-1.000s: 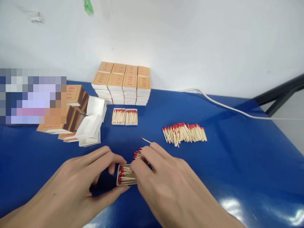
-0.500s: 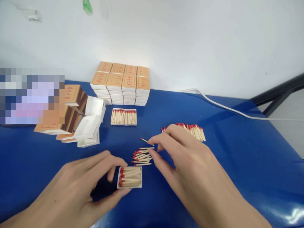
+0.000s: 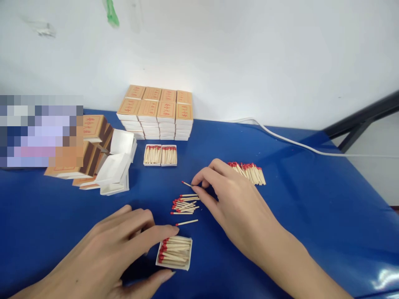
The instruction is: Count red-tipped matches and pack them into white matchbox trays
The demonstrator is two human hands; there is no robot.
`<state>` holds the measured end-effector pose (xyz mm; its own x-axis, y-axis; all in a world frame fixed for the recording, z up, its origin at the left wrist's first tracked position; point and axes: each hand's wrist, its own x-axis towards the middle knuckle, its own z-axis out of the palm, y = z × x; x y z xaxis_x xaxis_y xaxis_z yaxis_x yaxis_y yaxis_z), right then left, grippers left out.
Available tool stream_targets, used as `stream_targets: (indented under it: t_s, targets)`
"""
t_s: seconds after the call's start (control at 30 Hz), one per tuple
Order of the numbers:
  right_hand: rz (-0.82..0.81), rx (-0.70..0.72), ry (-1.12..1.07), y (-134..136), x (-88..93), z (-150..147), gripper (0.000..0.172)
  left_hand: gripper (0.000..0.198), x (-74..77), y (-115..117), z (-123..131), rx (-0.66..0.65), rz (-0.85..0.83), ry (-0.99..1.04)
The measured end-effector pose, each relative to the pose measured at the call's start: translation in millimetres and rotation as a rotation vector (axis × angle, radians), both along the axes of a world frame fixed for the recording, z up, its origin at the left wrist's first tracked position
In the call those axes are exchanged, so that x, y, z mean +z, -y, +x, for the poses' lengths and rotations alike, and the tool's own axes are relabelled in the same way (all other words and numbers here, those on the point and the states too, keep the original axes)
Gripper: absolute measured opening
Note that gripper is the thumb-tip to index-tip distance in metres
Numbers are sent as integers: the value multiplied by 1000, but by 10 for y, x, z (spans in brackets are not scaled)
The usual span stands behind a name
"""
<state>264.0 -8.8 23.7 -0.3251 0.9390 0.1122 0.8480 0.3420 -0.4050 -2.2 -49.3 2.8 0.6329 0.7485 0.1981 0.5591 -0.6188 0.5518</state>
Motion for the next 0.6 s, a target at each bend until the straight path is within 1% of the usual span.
stream_targets:
  t_s: [0.1, 0.2, 0.3, 0.43, 0.53, 0.6]
  targets:
    - [-54, 40, -22, 22, 33, 20, 12, 38, -2, -6, 7, -6, 7, 20]
    - [-123, 95, -27, 48, 80, 42, 15, 43, -13, -1, 20, -8, 27, 20]
    - [-135, 123, -18, 72, 117, 58, 18, 45, -44, 16, 27, -13, 53, 3]
    - [-166, 161, -25, 104, 144, 69, 16, 47, -85, 27, 28, 14, 123, -17]
    - [-212, 163, -28, 112, 141, 76, 19, 47, -82, 21, 30, 8, 158, -30]
    - [-207, 165, -23, 106, 127, 78, 20, 47, -70, 17, 35, 10, 153, -36]
